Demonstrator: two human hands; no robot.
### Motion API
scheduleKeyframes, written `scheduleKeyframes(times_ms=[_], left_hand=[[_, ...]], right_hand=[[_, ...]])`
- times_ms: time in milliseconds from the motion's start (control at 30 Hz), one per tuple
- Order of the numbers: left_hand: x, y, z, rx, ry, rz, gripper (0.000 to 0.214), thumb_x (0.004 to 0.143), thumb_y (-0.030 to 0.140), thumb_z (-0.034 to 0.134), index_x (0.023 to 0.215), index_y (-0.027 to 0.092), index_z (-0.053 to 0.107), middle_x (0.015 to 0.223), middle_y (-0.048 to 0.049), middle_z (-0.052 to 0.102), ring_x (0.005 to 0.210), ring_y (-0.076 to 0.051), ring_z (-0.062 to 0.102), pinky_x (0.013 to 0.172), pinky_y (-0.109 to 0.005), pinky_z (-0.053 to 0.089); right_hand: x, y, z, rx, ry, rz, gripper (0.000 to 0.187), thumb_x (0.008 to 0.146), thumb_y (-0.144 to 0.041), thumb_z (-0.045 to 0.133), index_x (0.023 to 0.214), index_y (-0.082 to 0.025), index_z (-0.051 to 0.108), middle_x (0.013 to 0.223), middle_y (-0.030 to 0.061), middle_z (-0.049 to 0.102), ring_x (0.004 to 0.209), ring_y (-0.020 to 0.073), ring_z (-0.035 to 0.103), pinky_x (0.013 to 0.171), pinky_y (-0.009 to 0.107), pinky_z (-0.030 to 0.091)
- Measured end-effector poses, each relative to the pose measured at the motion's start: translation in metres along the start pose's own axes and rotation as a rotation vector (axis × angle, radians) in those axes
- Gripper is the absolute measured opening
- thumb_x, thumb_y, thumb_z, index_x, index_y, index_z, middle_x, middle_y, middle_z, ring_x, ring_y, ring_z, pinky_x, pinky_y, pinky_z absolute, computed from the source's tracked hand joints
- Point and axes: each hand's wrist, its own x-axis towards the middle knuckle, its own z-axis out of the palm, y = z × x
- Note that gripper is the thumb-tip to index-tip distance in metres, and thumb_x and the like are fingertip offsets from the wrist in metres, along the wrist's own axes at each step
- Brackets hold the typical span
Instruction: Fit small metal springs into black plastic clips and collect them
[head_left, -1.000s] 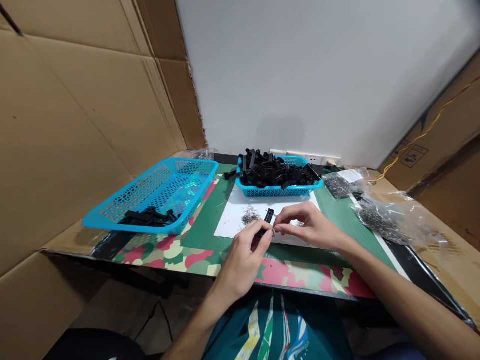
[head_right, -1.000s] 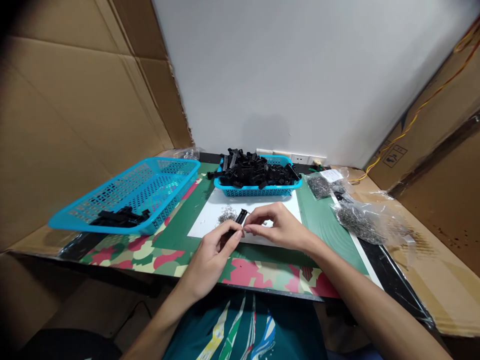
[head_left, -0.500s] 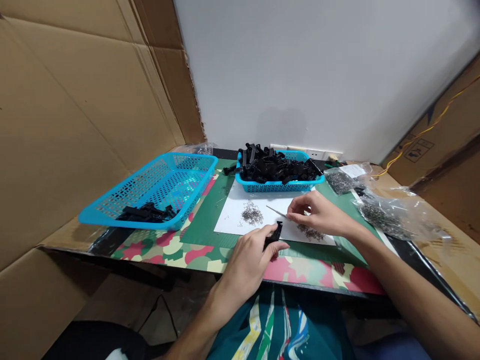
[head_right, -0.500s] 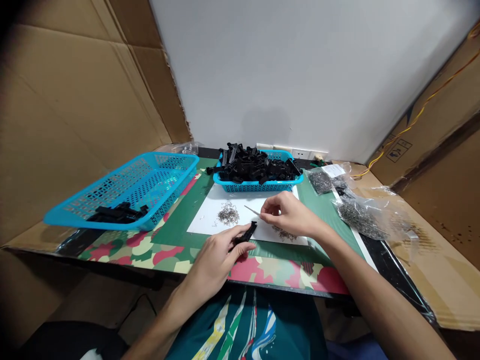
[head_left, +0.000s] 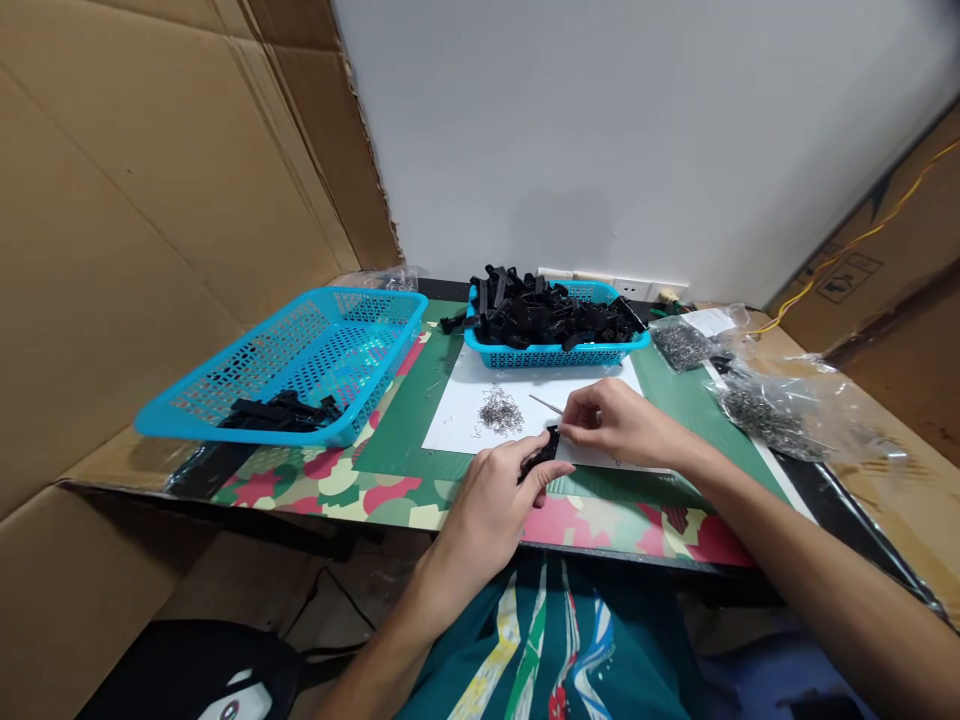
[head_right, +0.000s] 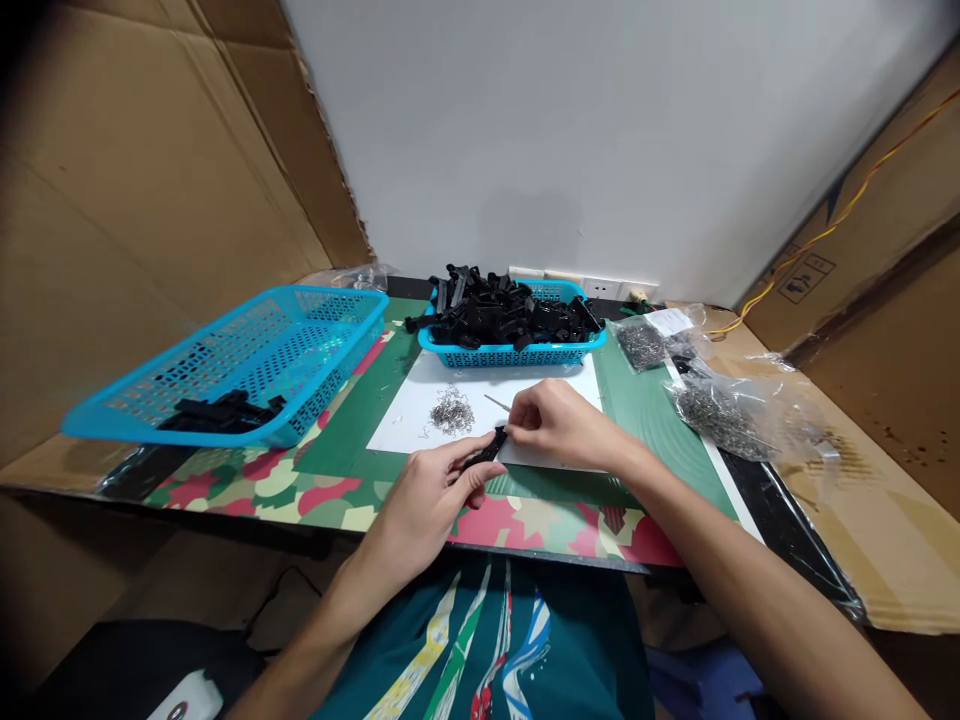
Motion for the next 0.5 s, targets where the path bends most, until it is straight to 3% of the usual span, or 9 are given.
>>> scheduleKeyframes(times_ms=[267, 500], left_hand=[[-0.001, 0.003, 0.000, 0.049, 0.031, 0.038, 0.034, 0.102, 0.051, 0.061, 0.096, 0.020, 0.075, 0.069, -0.0007, 0.066, 0.061, -0.017, 0.062, 0.061, -0.027, 0.048], [-0.002, 0.006, 0.000, 0.162, 0.050, 0.073, 0.034, 0.107, 0.047, 0.055, 0.112, 0.021, 0.077, 0.074, -0.0022, 0.071, 0.064, -0.018, 0.064, 0.062, -0.028, 0.046]], right_hand=[[0.001, -0.003, 0.006, 0.004, 0.048, 0.018, 0.017, 0.090, -0.024, 0.065, 0.075, -0.016, 0.068, 0.064, -0.0003, 0.063, 0.058, 0.0121, 0.051, 0.053, 0.026, 0.035], [0.002, 0.000, 0.011, -0.070, 0.109, -0.005, 0.018, 0.089, -0.022, 0.064, 0.072, -0.017, 0.063, 0.062, -0.0018, 0.058, 0.058, 0.0114, 0.047, 0.054, 0.027, 0.030]])
